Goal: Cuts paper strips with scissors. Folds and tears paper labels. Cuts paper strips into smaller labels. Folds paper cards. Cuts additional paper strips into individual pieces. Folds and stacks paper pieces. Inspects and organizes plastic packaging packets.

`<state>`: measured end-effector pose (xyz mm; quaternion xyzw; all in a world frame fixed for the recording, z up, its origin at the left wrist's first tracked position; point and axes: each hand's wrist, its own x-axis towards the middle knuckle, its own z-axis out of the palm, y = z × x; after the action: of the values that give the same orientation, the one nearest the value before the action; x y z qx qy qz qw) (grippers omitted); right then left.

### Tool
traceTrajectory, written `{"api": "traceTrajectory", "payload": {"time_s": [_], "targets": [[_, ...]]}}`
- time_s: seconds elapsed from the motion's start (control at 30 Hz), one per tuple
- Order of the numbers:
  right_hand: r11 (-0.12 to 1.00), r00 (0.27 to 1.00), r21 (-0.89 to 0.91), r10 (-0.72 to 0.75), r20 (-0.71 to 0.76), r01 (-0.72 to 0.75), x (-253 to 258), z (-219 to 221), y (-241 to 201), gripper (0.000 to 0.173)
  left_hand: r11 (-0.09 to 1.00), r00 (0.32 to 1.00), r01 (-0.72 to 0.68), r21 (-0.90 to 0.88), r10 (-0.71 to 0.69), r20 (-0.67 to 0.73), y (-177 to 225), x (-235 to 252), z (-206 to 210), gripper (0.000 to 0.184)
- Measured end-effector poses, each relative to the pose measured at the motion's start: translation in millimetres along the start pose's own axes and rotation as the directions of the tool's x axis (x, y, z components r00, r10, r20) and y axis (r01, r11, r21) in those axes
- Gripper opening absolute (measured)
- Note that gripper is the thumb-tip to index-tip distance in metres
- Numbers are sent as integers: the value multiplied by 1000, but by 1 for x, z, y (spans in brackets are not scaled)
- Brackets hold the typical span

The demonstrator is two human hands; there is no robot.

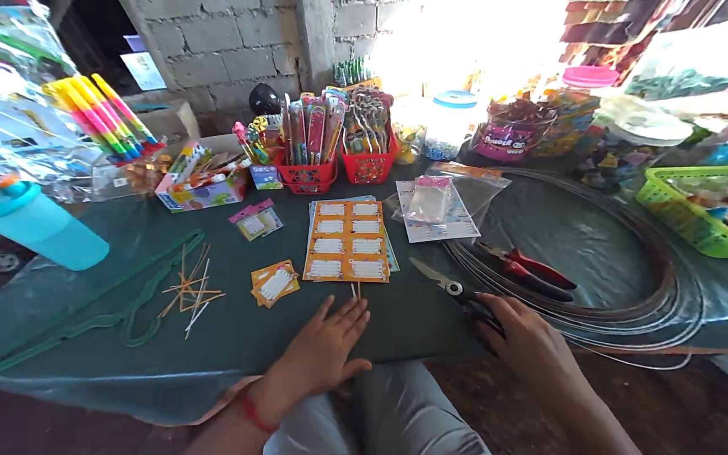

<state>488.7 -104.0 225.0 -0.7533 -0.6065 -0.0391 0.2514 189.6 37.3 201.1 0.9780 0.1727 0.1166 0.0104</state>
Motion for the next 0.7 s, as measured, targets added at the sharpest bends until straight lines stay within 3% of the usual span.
{"api": "traceTrajectory", "payload": {"time_s": [0.07, 0.13, 0.2, 0.37, 0.47, 0.53, 0.6, 0.7], "targets": [[1000, 1000, 4, -11, -4, 11, 3, 5, 1, 37, 989, 978, -50, 138, 77, -196, 4, -19, 16, 53], [1000, 1000, 13, -16, -8, 16, 8, 11, -1, 37, 968, 950, -60, 244, 131, -284, 8, -37, 22, 35], [1000, 1000, 0, -26, -4, 26, 14, 17, -5, 37, 958, 922, -58, 281, 159, -354, 10, -52, 26, 31], [994, 999, -110, -13, 44, 18, 23, 17, -18, 34, 974, 836, -74, 216, 179, -519, 13, -62, 35, 24], [991, 999, -127, -40, 4, 40, 20, 13, -21, 34, 994, 788, -89, 70, 113, -606, 15, -59, 38, 20], [993, 997, -101, -69, -32, 65, 16, 12, -22, 34, 999, 749, -5, -51, -30, -662, 15, -59, 33, 19], [993, 993, -67, -100, -65, 96, 12, 10, -22, 34, 974, 649, 196, -111, -214, -730, -1, -64, 5, 20], [987, 979, -37, -161, -128, 158, 5, 10, -24, 36, 870, 502, 483, -96, -365, -784, -66, -87, -56, 23]]}}
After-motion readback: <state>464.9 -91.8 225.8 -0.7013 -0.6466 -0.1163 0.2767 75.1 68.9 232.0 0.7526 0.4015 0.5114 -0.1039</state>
